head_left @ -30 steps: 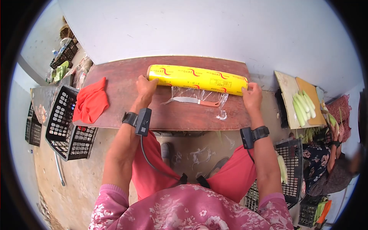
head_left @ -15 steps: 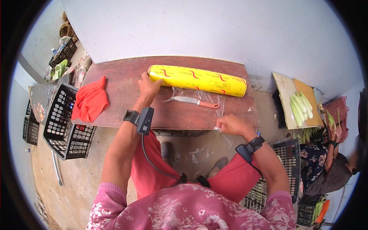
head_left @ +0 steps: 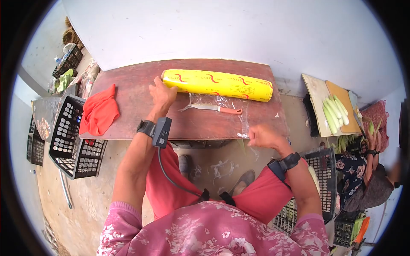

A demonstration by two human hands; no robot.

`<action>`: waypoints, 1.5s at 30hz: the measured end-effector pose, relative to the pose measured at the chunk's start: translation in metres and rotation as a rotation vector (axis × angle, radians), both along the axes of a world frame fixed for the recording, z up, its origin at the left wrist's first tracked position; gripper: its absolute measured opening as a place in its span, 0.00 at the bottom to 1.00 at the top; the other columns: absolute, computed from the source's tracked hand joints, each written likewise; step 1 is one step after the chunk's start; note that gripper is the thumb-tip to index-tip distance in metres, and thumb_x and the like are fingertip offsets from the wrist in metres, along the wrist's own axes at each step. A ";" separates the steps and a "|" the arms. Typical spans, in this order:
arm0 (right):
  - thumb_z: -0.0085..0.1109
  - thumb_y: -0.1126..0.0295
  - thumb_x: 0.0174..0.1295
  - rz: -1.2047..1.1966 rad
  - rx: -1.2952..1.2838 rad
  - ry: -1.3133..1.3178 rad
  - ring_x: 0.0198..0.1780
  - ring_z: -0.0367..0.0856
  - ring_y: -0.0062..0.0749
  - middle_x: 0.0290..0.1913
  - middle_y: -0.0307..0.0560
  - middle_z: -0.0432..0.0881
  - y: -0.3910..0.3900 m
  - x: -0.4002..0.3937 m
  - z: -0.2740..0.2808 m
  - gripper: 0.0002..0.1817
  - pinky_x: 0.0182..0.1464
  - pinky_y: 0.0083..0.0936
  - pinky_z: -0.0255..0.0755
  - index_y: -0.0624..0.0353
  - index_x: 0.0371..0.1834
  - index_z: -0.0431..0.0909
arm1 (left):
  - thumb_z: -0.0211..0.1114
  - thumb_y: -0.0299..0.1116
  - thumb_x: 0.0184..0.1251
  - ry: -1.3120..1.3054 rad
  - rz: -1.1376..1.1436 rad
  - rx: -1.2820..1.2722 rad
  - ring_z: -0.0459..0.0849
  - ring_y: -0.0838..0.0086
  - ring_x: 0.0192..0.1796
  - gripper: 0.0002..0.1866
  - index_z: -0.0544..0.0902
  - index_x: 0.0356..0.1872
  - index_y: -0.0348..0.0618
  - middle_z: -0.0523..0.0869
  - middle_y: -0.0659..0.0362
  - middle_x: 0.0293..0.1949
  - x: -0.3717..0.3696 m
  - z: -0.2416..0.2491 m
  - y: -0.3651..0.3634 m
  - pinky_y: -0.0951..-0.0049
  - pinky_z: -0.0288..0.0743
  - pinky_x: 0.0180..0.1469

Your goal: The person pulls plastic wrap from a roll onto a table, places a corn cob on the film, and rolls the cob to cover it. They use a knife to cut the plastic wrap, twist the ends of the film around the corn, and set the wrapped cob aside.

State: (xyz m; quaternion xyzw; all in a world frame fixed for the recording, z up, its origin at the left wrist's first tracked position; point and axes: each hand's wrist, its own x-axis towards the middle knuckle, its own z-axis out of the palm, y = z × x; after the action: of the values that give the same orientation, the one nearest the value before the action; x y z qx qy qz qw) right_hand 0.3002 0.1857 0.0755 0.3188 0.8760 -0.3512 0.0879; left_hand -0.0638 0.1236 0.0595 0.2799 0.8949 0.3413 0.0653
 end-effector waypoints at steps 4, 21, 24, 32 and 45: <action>0.72 0.72 0.45 0.000 0.407 0.303 0.44 0.78 0.51 0.37 0.50 0.75 -0.013 -0.003 -0.023 0.19 0.42 0.38 0.72 0.58 0.39 0.73 | 0.69 0.32 0.55 0.334 -0.218 0.221 0.79 0.53 0.51 0.24 0.74 0.54 0.38 0.78 0.43 0.49 0.024 0.006 0.001 0.59 0.74 0.53; 0.49 0.71 0.62 0.026 0.375 0.360 0.40 0.78 0.52 0.36 0.53 0.76 -0.021 0.003 -0.050 0.05 0.40 0.40 0.73 0.60 0.33 0.73 | 0.54 0.45 0.69 0.619 -1.396 -0.216 0.60 0.61 0.73 0.26 0.69 0.67 0.50 0.62 0.59 0.71 0.168 -0.037 0.029 0.51 0.55 0.70; 0.50 0.71 0.59 0.091 0.458 0.356 0.40 0.79 0.51 0.36 0.53 0.77 -0.036 0.005 -0.065 0.05 0.40 0.40 0.74 0.59 0.32 0.74 | 0.52 0.46 0.71 0.603 -1.384 -0.227 0.58 0.61 0.73 0.26 0.69 0.67 0.51 0.62 0.60 0.71 0.168 -0.044 0.030 0.52 0.53 0.71; 0.54 0.74 0.53 0.440 -0.121 -0.034 0.41 0.83 0.54 0.36 0.58 0.83 -0.154 0.032 -0.183 0.06 0.41 0.44 0.76 0.62 0.29 0.81 | 0.50 0.46 0.73 0.583 -1.388 -0.214 0.58 0.61 0.73 0.23 0.72 0.63 0.49 0.64 0.56 0.70 0.167 -0.045 0.029 0.52 0.52 0.70; 0.58 0.74 0.51 -0.139 0.188 0.291 0.39 0.82 0.56 0.35 0.58 0.83 -0.101 0.033 -0.117 0.06 0.43 0.45 0.75 0.58 0.33 0.79 | 0.60 0.34 0.59 0.704 -1.483 0.154 0.65 0.60 0.69 0.17 0.81 0.50 0.45 0.73 0.53 0.62 0.168 -0.045 0.003 0.55 0.59 0.66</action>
State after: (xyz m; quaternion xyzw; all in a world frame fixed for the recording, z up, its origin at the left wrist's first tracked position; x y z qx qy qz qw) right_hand 0.3334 0.0849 -0.0412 0.3310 0.8844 -0.3153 -0.0943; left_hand 0.1045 0.1262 0.0148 0.8925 0.4198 0.1622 -0.0300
